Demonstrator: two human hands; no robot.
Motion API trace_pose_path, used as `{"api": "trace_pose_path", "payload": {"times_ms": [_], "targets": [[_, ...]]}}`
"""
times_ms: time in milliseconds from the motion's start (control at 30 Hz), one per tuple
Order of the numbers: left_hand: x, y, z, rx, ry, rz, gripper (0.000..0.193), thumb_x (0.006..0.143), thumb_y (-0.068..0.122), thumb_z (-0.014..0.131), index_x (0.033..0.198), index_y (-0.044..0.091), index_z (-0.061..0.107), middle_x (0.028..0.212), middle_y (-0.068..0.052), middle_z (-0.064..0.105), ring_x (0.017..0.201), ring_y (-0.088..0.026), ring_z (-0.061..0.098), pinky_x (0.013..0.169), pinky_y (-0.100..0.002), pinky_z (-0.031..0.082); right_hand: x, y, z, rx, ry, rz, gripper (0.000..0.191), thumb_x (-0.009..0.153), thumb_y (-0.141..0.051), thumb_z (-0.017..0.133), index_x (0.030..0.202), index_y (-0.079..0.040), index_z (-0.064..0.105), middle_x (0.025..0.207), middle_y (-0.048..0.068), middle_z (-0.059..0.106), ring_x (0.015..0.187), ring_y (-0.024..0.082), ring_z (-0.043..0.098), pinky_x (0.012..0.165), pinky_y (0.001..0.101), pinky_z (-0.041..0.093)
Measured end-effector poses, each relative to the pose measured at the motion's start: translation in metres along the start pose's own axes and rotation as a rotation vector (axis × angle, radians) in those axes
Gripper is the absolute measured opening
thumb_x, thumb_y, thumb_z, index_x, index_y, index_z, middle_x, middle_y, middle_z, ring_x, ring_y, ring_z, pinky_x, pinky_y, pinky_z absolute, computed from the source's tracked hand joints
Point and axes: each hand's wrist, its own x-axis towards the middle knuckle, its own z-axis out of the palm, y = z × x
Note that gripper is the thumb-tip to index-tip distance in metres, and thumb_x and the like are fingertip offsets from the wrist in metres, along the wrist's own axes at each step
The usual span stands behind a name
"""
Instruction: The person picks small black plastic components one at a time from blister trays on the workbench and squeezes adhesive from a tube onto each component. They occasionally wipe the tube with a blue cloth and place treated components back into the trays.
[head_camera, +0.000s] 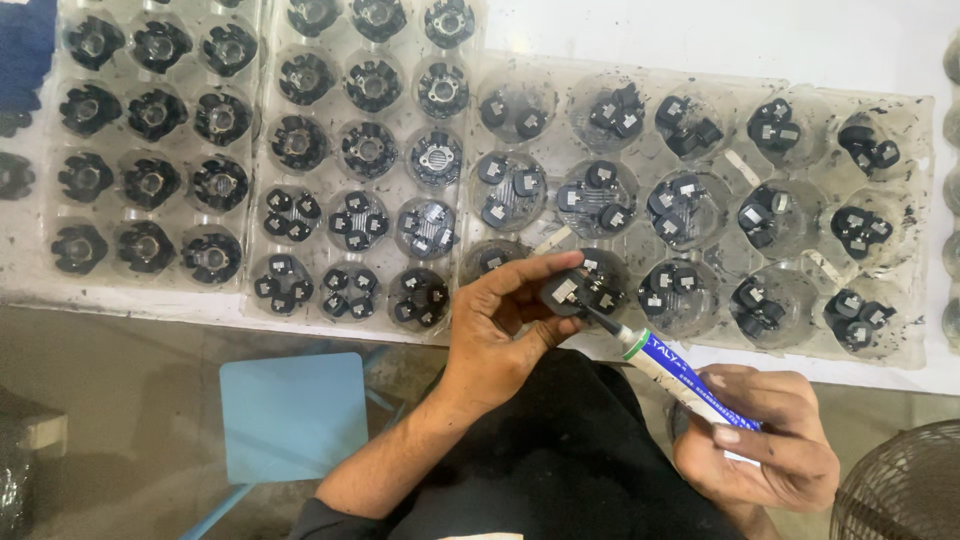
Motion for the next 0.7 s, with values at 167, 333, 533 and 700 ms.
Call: {"api": "trace_pose_path", "payload": {"times_ms": [167, 333, 533, 700], "targets": [[-0.001, -0.013, -0.002, -0.162, -0.023, -0.006, 0.049, 0.093, -0.017, 0.068, 0.139, -0.002, 0.061, 0.143, -0.011, 0.064, 0.127, -0.016, 0.064, 0.103, -0.03, 0.058, 0.001, -0.003, 0.011, 0.1, 0.086, 0.027, 0.04, 0.071, -0.005, 0.084, 0.096, -0.008, 0.053, 0.09, 0.018, 0.069, 0.086, 0.027, 0.071, 0.073, 0.0327, 0.062], [-0.011, -0.017, -0.004, -0.246, -0.087, -0.125, 0.044, 0.102, 0.005, 0.072, 0.144, -0.001, 0.061, 0.135, -0.013, 0.067, 0.115, -0.017, 0.067, 0.103, -0.035, 0.06, 0.003, -0.005, 0.019, 0.131, 0.226, 0.021, 0.038, 0.08, 0.0, 0.084, 0.098, -0.009, 0.051, 0.092, 0.015, 0.069, 0.085, 0.026, 0.074, 0.073, 0.0333, 0.067], [-0.013, -0.023, -0.007, -0.312, -0.144, -0.123, 0.045, 0.103, 0.017, 0.075, 0.142, 0.0, 0.061, 0.145, -0.016, 0.065, 0.106, -0.02, 0.07, 0.099, -0.038, 0.06, 0.001, -0.003, 0.019, 0.051, 0.106, 0.013, 0.034, 0.077, 0.002, 0.079, 0.093, -0.007, 0.051, 0.09, 0.02, 0.068, 0.084, 0.029, 0.071, 0.072, 0.034, 0.062], [-0.014, -0.026, -0.009, -0.356, -0.121, -0.145, 0.044, 0.101, 0.018, 0.075, 0.14, 0.002, 0.061, 0.145, -0.017, 0.064, 0.107, -0.022, 0.071, 0.097, -0.04, 0.061, -0.006, -0.004, 0.022, 0.082, 0.17, 0.058, 0.033, 0.084, 0.009, 0.079, 0.096, -0.007, 0.052, 0.092, 0.018, 0.07, 0.082, 0.027, 0.073, 0.076, 0.0346, 0.066]]}}
